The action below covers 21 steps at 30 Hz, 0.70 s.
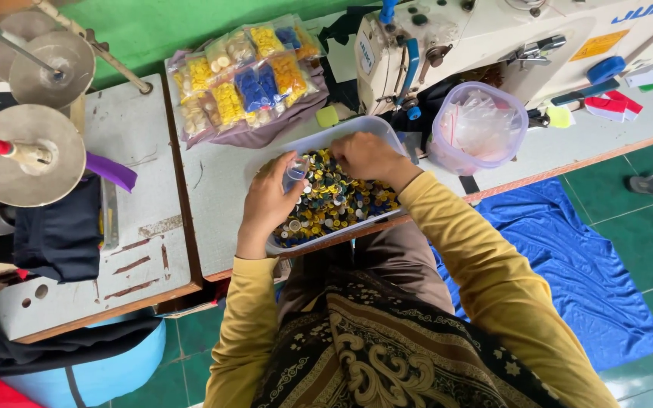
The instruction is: Manually picking up small buttons from a container and placing them into a small plastic bag.
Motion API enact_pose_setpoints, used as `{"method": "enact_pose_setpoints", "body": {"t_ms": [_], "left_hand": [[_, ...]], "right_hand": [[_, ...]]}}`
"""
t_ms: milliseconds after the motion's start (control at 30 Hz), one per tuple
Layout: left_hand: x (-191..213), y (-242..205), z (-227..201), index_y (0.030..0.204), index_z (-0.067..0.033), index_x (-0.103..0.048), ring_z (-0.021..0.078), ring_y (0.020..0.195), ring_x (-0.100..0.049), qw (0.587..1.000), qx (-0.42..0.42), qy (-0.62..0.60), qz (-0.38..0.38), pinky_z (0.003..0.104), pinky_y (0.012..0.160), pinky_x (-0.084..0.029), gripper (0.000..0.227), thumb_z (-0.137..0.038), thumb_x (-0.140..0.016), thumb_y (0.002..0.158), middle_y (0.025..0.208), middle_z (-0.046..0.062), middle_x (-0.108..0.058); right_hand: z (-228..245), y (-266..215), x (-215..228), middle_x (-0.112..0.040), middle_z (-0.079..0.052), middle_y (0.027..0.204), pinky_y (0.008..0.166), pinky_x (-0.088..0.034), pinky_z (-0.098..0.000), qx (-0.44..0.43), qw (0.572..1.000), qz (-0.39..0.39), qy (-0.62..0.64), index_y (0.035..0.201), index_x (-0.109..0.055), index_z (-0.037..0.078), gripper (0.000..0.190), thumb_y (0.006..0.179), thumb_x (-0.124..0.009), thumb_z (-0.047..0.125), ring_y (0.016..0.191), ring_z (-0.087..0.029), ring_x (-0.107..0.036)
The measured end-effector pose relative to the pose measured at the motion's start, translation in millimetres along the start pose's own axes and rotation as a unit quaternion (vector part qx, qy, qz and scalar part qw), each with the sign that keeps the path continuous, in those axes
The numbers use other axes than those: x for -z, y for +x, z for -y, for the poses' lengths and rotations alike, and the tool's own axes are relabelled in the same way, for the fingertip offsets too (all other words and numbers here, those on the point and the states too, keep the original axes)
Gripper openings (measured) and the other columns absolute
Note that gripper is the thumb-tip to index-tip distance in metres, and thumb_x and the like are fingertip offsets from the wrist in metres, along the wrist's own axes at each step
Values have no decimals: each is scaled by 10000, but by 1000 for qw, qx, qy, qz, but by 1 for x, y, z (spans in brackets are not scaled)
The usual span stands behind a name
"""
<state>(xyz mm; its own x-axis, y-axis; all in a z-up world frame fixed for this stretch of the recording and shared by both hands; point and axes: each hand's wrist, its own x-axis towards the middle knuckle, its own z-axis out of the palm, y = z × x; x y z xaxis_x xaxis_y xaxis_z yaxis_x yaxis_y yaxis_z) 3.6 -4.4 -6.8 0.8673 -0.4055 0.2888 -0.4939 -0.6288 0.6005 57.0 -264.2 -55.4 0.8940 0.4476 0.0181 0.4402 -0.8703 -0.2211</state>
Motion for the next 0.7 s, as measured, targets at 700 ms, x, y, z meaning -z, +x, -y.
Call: {"method": "enact_pose_setpoints", "body": {"t_ms": [700], "left_hand": [[-2, -2, 9, 1375, -37, -598, 416, 1056, -688, 999, -31, -11, -27, 492, 903, -544, 550, -224, -774, 889, 1158, 225, -704]], "right_hand": [[-20, -6, 11, -762, -183, 897, 591, -604, -317, -28, 920, -73, 384, 1105, -761, 57, 242, 908, -623, 29, 702, -227, -737]]}}
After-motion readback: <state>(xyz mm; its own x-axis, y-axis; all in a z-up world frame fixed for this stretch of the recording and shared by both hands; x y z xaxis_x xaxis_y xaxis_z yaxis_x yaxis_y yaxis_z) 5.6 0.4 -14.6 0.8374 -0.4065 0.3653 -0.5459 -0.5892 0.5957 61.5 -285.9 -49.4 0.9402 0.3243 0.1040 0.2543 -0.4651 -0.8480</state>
